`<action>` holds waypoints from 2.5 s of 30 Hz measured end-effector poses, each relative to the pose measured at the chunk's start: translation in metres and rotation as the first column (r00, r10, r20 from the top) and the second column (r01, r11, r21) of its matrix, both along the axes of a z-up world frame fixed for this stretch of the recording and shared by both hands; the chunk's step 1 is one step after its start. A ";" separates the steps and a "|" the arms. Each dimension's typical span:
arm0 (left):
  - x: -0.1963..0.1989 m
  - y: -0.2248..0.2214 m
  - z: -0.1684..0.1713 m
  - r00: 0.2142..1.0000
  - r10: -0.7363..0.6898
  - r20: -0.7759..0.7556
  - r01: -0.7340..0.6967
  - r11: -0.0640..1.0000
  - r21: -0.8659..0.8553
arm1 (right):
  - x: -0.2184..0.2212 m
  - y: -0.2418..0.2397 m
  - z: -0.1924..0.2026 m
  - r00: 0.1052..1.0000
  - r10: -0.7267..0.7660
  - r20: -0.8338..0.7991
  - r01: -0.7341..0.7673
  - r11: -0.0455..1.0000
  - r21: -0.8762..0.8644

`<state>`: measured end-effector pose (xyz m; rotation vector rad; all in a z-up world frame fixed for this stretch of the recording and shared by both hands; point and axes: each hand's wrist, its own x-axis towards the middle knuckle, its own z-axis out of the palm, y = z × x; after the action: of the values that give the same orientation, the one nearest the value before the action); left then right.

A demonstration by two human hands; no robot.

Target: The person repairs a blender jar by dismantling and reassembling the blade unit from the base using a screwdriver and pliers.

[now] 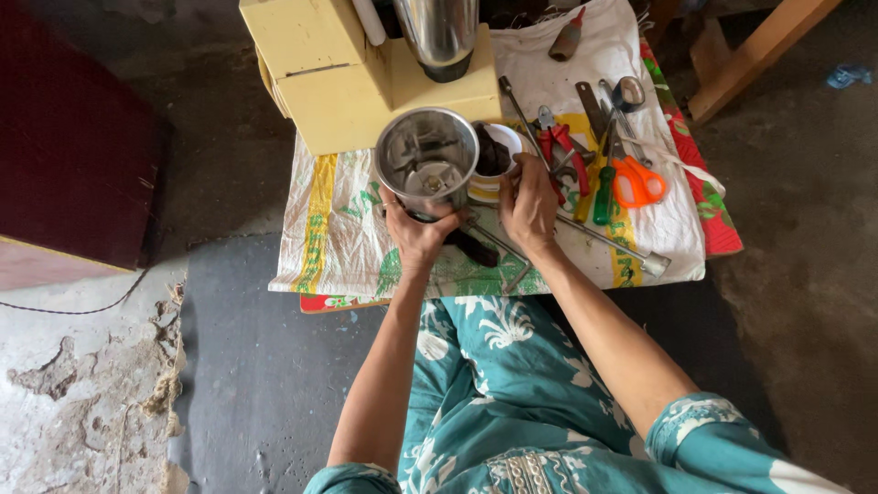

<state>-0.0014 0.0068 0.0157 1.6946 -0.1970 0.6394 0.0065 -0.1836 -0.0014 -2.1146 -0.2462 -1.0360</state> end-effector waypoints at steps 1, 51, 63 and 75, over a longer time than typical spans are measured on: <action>0.006 0.001 0.002 0.999 0.015 0.029 -0.015 1.000 0.008 | 0.003 -0.001 0.000 1.000 -0.006 -0.005 0.006 1.000 -0.020; 0.054 0.039 -0.056 0.867 -0.493 -0.076 0.239 0.545 -0.804 | -0.007 -0.006 0.016 0.969 0.246 -0.021 -0.230 0.930 0.286; 0.053 0.006 -0.043 0.899 -0.427 -0.098 0.191 0.585 -0.788 | -0.011 -0.002 0.017 0.994 0.096 -0.061 -0.079 0.968 0.236; 0.073 0.018 -0.051 0.847 -0.442 -0.295 -0.066 0.464 -0.884 | -0.010 -0.019 0.007 0.970 -0.242 -0.021 0.235 0.916 0.326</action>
<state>0.0720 0.0249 -0.0352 0.7204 0.2867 0.0297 -0.0038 -0.2025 0.0057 -1.8614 0.1722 -1.1504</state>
